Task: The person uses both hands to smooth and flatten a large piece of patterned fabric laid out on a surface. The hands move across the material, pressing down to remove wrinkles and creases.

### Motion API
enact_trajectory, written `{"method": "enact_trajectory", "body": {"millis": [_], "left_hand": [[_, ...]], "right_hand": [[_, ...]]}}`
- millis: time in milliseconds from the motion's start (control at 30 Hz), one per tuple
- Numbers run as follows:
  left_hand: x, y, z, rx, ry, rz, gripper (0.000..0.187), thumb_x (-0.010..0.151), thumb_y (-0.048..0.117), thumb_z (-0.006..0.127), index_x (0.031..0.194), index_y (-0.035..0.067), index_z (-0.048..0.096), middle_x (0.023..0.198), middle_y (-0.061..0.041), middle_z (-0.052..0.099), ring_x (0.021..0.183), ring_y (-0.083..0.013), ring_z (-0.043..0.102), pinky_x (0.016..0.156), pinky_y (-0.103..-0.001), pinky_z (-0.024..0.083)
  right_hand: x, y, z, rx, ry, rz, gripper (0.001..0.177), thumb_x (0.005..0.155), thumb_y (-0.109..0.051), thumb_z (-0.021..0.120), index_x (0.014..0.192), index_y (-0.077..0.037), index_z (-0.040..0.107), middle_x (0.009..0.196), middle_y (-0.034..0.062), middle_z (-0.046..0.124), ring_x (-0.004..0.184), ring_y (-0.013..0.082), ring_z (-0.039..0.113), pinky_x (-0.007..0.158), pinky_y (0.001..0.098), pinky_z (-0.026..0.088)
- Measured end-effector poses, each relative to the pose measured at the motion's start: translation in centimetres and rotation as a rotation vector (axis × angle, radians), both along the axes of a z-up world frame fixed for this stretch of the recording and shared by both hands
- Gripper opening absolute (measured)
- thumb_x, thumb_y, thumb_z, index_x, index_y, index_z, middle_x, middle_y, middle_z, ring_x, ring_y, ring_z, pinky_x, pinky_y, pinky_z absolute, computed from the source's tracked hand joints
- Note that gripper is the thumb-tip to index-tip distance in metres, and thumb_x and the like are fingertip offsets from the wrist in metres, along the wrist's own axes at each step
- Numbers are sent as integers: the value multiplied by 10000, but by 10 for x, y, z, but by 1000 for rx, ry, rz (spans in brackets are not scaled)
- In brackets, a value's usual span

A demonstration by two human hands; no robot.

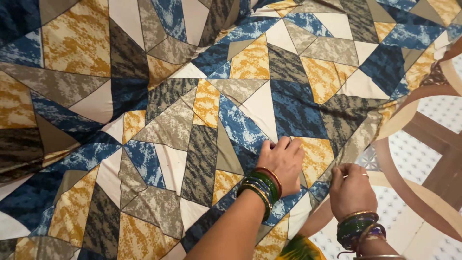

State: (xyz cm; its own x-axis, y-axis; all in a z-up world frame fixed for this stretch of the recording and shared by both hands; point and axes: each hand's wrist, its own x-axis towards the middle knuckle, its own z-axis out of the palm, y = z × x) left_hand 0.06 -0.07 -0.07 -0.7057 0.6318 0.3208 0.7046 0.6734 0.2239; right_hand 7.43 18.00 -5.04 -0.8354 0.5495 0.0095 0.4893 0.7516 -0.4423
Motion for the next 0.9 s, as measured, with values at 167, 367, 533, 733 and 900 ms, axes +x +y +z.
{"method": "enact_trajectory", "body": {"millis": [167, 367, 533, 733, 900], "left_hand": [[11, -10, -7, 151, 44, 15, 252, 732, 145, 692, 981, 111, 698, 1085, -36, 615, 1080, -236, 547, 907, -443, 429], [11, -3, 1, -25, -73, 43, 181, 696, 157, 697, 872, 116, 710, 1066, -61, 610, 1094, -250, 538, 868, -445, 413], [18, 8, 2, -164, -130, 56, 309, 681, 225, 642, 940, 66, 697, 1073, -73, 591, 1118, -231, 512, 887, -468, 375], [48, -1, -4, -70, -112, 67, 311, 753, 228, 592, 997, 57, 684, 1108, -71, 595, 1143, -231, 522, 1042, -496, 344], [50, -5, -4, 18, -96, 102, 279, 877, 237, 568, 1086, 89, 679, 1185, -82, 613, 1225, -250, 525, 1072, -539, 358]], "right_hand": [[22, -1, -5, -17, -62, 84, 264, 1023, -316, 547, 1087, -79, 645, 1088, 195, 688, 963, 424, 677, 844, 531, 526], [45, 2, 1, -38, -80, 132, 264, 996, -311, 537, 1069, -83, 649, 1091, 184, 689, 977, 423, 666, 846, 528, 522], [37, 20, -5, -19, -37, 118, 288, 1004, -323, 554, 1080, -65, 658, 1095, 202, 683, 988, 427, 658, 845, 519, 519], [41, 12, -13, -91, -45, 84, 278, 1008, -305, 560, 1062, -58, 676, 1125, 210, 670, 1000, 421, 654, 867, 518, 512], [40, -4, 7, 35, 202, 189, 302, 998, -267, 634, 1151, -7, 624, 1111, 213, 643, 1047, 401, 618, 947, 504, 478]]}}
